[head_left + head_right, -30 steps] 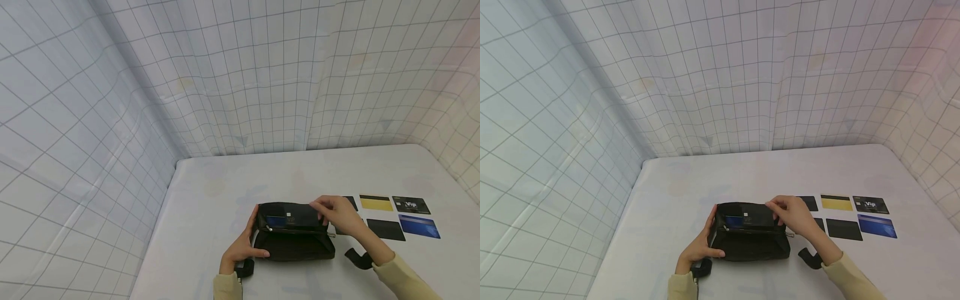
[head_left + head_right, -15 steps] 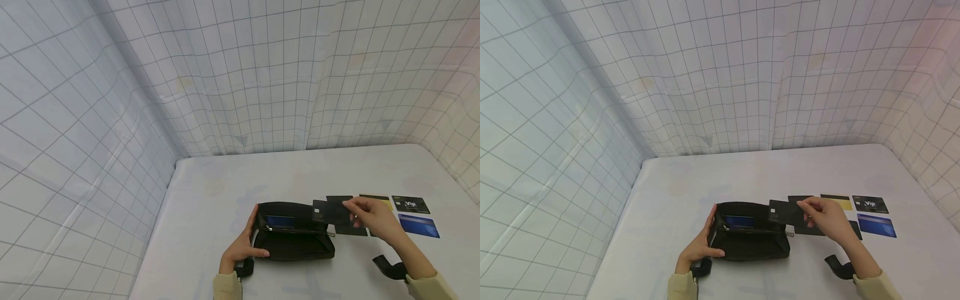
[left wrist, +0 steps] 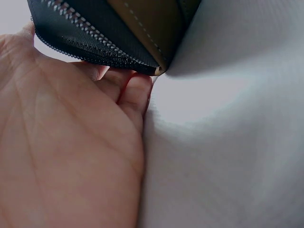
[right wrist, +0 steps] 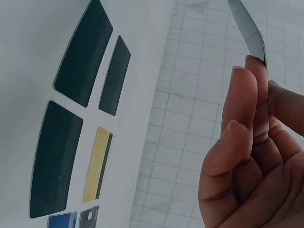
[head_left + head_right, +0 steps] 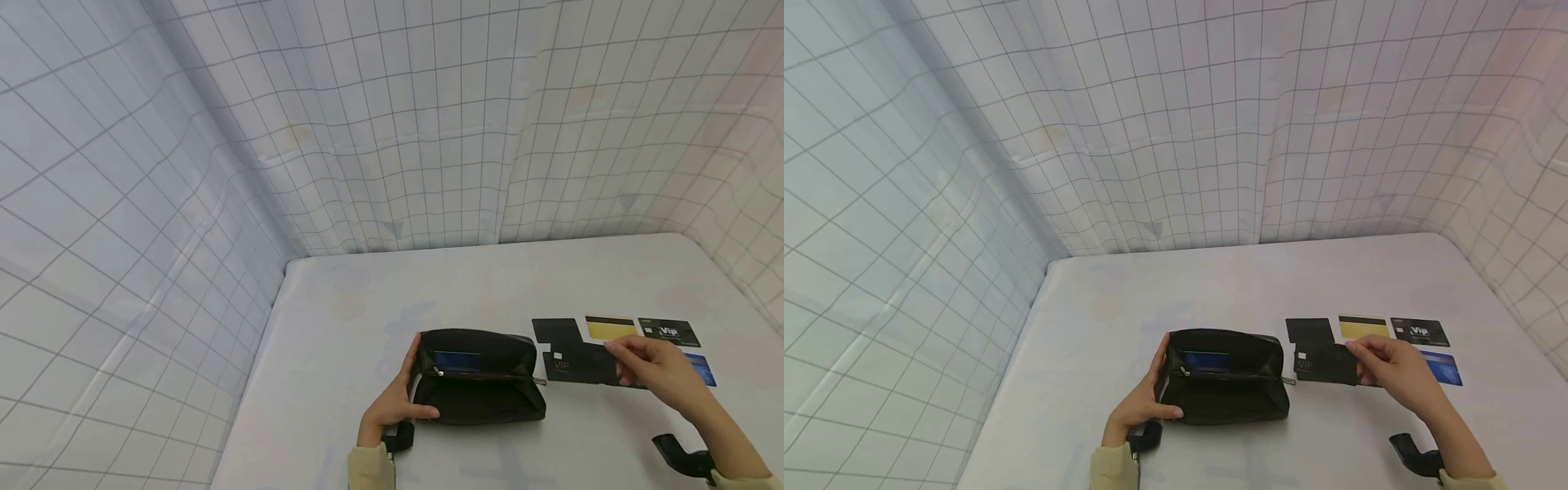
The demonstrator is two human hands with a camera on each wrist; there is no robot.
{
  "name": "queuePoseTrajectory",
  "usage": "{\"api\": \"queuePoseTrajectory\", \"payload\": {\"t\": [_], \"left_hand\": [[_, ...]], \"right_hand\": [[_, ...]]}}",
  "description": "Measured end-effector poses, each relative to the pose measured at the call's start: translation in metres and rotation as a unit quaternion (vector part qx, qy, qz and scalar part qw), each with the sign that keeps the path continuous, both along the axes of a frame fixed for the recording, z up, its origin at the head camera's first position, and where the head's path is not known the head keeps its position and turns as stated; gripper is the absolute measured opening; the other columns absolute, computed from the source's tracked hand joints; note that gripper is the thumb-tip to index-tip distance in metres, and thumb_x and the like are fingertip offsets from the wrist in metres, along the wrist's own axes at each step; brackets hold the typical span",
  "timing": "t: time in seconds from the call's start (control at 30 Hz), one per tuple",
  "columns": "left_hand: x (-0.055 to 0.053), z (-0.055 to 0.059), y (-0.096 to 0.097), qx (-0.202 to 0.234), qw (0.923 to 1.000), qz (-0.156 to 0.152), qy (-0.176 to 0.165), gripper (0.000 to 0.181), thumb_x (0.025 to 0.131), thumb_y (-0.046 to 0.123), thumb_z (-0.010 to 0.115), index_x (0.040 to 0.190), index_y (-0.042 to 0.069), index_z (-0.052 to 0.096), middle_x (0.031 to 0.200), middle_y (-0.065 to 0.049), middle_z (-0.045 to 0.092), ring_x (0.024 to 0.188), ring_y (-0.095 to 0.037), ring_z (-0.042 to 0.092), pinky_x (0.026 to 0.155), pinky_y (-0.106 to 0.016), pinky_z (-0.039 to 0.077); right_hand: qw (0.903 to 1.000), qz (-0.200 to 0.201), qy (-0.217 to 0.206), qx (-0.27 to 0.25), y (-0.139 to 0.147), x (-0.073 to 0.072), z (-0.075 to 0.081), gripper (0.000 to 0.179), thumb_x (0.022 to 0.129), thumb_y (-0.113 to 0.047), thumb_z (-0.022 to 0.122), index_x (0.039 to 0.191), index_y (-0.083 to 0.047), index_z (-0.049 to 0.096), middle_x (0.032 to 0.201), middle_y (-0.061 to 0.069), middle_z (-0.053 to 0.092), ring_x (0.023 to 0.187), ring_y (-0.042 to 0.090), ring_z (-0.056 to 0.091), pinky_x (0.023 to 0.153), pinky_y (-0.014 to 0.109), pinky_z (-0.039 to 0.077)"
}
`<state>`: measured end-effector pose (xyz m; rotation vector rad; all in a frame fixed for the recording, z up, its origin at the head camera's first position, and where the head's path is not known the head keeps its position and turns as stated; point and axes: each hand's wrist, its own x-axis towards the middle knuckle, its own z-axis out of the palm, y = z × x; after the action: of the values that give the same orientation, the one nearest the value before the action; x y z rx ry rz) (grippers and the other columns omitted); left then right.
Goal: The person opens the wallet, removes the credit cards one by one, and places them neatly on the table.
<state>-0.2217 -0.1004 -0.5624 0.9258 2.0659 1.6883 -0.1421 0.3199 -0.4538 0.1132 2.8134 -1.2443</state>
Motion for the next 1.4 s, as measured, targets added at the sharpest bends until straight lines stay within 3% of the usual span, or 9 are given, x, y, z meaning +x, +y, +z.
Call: {"api": "queuePoseTrajectory", "payload": {"t": [0.37, 0.6, 0.8, 1.0, 1.1, 1.3, 1.4], "left_hand": [[-0.001, 0.0, 0.0, 0.006, 1.0, 0.001, 0.005, 0.121, 0.069, 0.035, 0.082, 0.149, 0.029, -0.009, 0.155, 0.009, -0.007, 0.142, -0.015, -0.003, 0.105, -0.064, 0.009], [-0.002, 0.001, 0.001, 0.007, 1.0, -0.002, 0.004, 0.121, 0.07, 0.036, 0.081, 0.149, 0.029, -0.009, 0.155, 0.008, -0.009, 0.142, -0.015, -0.004, 0.105, -0.063, 0.008], [0.0, 0.007, 0.001, -0.003, 1.0, -0.005, 0.002, 0.12, 0.071, 0.031, 0.081, 0.149, 0.028, -0.011, 0.155, 0.005, -0.01, 0.142, -0.018, -0.005, 0.106, -0.063, 0.009], [0.01, 0.032, 0.002, -0.026, 0.9995, -0.005, -0.019, 0.12, 0.073, 0.027, 0.08, 0.149, 0.024, -0.012, 0.155, 0.002, -0.013, 0.141, -0.025, -0.009, 0.107, -0.061, 0.009], [0.012, 0.036, 0.002, -0.029, 0.9993, -0.004, -0.025, 0.119, 0.073, 0.027, 0.08, 0.149, 0.023, -0.012, 0.155, 0.001, -0.013, 0.141, -0.026, -0.009, 0.107, -0.061, 0.009], [0.012, 0.036, 0.002, -0.021, 0.9994, -0.004, -0.026, 0.119, 0.073, 0.028, 0.08, 0.149, 0.024, -0.011, 0.155, 0.002, -0.013, 0.142, -0.025, -0.008, 0.107, -0.061, 0.009], [0.009, 0.025, 0.001, -0.019, 0.9996, -0.003, -0.02, 0.119, 0.072, 0.03, 0.08, 0.148, 0.029, -0.01, 0.155, 0.005, -0.012, 0.142, -0.021, -0.008, 0.107, -0.061, 0.009]], "right_hand": [[0.9959, 0.05, -0.075, -0.013, 0.012, 0.002, -0.026, 0.039, 0.096, -0.041, 0.046, 0.086, -0.006, 0.061, 0.065, 0.003, 0.057, 0.059, 0.014, 0.05, 0.054, 0.027, 0.041], [0.9882, 0.096, -0.111, -0.044, 0.017, 0.001, -0.039, 0.035, 0.095, -0.037, 0.049, 0.096, -0.004, 0.063, 0.066, 0.004, 0.058, 0.061, 0.014, 0.053, 0.055, 0.028, 0.044], [0.981, 0.122, -0.136, -0.067, 0.016, 0.001, -0.048, 0.034, 0.094, -0.035, 0.051, 0.093, -0.003, 0.062, 0.066, 0.004, 0.058, 0.06, 0.013, 0.053, 0.055, 0.028, 0.045], [0.9804, 0.12, -0.142, -0.065, 0.014, 0.001, -0.052, 0.035, 0.095, -0.036, 0.05, 0.088, -0.004, 0.062, 0.064, 0.003, 0.057, 0.057, 0.01, 0.051, 0.051, 0.027, 0.043], [0.9807, 0.112, -0.148, -0.06, 0.014, 0.001, -0.053, 0.034, 0.095, -0.036, 0.05, 0.089, -0.004, 0.062, 0.064, 0.003, 0.056, 0.056, 0.011, 0.05, 0.051, 0.027, 0.042], [0.9844, 0.109, -0.134, -0.036, 0.013, 0.004, -0.055, 0.033, 0.095, -0.033, 0.051, 0.084, -0.004, 0.062, 0.062, 0.004, 0.055, 0.054, 0.011, 0.048, 0.049, 0.026, 0.041], [0.9873, 0.097, -0.124, -0.02, 0.013, 0.005, -0.057, 0.034, 0.094, -0.035, 0.052, 0.081, -0.005, 0.061, 0.061, 0.003, 0.055, 0.053, 0.01, 0.048, 0.049, 0.026, 0.042]]}}
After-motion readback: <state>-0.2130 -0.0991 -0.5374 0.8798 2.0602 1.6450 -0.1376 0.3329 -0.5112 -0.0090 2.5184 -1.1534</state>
